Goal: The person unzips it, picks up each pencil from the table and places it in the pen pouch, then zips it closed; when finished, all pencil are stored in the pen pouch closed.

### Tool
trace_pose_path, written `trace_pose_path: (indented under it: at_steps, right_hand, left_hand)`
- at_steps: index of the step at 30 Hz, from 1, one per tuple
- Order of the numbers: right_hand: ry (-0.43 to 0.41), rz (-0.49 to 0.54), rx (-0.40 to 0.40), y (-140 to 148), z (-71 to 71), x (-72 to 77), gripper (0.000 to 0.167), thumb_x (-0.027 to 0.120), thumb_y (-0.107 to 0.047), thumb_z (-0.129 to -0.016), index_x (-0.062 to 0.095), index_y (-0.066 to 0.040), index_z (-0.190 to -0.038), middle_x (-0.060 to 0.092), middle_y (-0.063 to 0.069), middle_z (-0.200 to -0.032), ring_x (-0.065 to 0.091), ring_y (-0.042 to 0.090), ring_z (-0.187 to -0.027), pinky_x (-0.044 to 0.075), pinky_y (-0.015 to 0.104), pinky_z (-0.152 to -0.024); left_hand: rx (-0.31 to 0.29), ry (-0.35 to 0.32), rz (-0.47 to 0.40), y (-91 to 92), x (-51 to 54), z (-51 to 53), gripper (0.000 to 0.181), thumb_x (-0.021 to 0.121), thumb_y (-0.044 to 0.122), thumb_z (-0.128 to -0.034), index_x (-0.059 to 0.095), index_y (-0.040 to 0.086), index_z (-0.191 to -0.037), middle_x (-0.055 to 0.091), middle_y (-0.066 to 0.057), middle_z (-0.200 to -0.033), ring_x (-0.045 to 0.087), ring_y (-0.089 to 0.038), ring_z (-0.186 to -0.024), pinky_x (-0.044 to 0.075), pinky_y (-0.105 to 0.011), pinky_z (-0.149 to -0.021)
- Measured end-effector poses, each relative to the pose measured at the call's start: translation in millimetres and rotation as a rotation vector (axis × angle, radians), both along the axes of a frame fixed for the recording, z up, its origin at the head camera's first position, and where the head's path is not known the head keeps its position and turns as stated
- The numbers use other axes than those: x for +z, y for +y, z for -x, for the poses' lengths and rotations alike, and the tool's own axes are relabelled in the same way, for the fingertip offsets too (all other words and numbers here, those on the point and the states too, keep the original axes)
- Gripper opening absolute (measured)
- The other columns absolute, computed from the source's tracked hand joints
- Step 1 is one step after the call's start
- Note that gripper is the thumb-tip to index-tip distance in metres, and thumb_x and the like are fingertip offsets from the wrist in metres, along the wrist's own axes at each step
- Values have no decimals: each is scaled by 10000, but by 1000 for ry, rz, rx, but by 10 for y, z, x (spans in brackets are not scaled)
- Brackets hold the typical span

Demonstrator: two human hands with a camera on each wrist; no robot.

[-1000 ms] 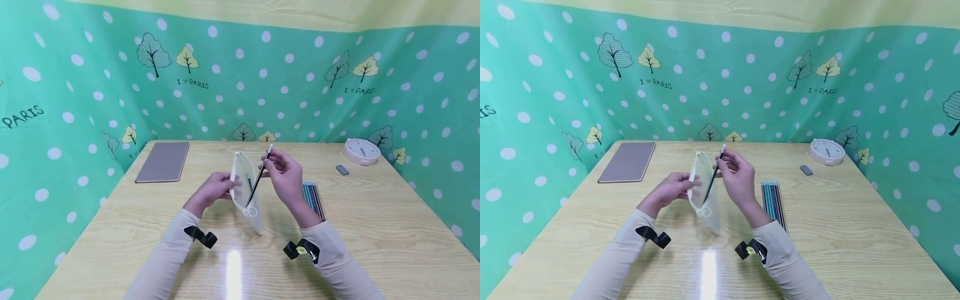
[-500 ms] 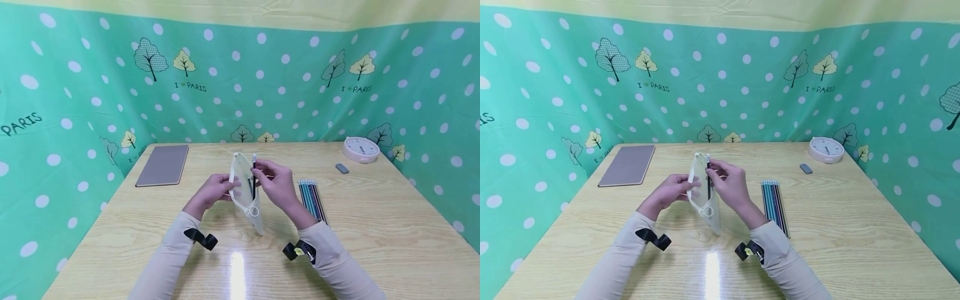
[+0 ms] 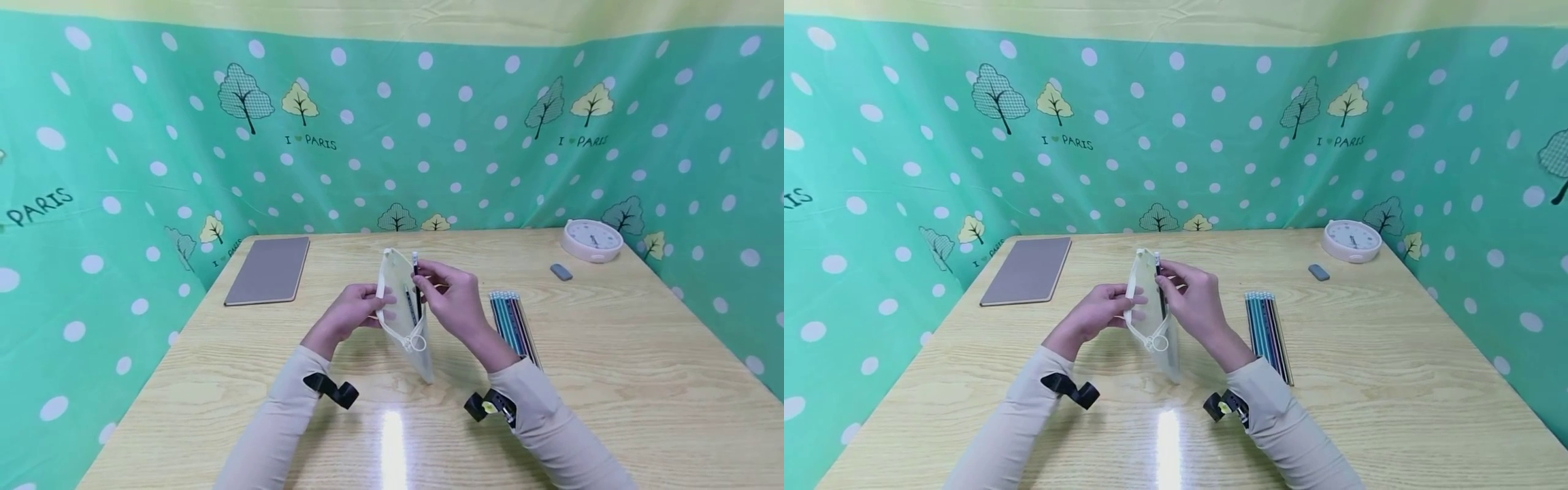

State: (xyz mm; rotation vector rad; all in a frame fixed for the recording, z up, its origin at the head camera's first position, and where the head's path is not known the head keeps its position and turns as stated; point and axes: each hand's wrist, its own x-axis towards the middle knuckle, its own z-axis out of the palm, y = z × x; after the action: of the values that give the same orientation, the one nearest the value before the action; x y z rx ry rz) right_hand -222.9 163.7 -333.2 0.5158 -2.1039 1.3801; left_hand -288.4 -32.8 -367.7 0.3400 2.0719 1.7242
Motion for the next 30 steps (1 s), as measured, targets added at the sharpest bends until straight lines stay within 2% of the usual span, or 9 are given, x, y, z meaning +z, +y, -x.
trace_pose_path:
  at_steps: [8, 14, 18, 30]
  right_hand:
    - [-31, -115, -13, -16, 1, -32, 220, 729, 42, -924, 729, 90, -1139, 769, 200, -942, 756, 285, -768, 641, 275, -642]
    - [-45, -198, -21, -23, -10, -41, 201, 758, 27, -900, 748, 68, -1096, 777, 176, -898, 726, 212, -647, 588, 233, -538]
    - [-63, -236, -33, -19, 7, -55, 196, 772, 15, -892, 755, 53, -1083, 780, 167, -891, 724, 200, -634, 574, 210, -519]
    - [-125, -293, -74, 9, 17, -50, 231, 783, -21, -900, 746, 60, -1113, 781, 178, -905, 759, 253, -721, 648, 304, -627]
  left_hand:
    - [1, 14, -5, 4, 4, -5, 396, 506, 13, -1044, 510, -160, -1400, 615, -324, -1347, 750, -285, -998, 651, -342, -811]
    - [2, 19, -2, 2, 7, -16, 397, 506, 19, -1049, 507, -157, -1406, 602, -322, -1367, 746, -313, -1030, 650, -340, -816]
    - [-2, 20, -4, -7, 11, -16, 401, 500, 15, -1052, 497, -161, -1412, 602, -323, -1366, 745, -313, -1030, 649, -348, -826]
    - [-1, 20, 9, 0, 38, -26, 408, 508, 24, -1058, 489, -149, -1426, 632, -292, -1344, 745, -321, -1035, 649, -319, -794]
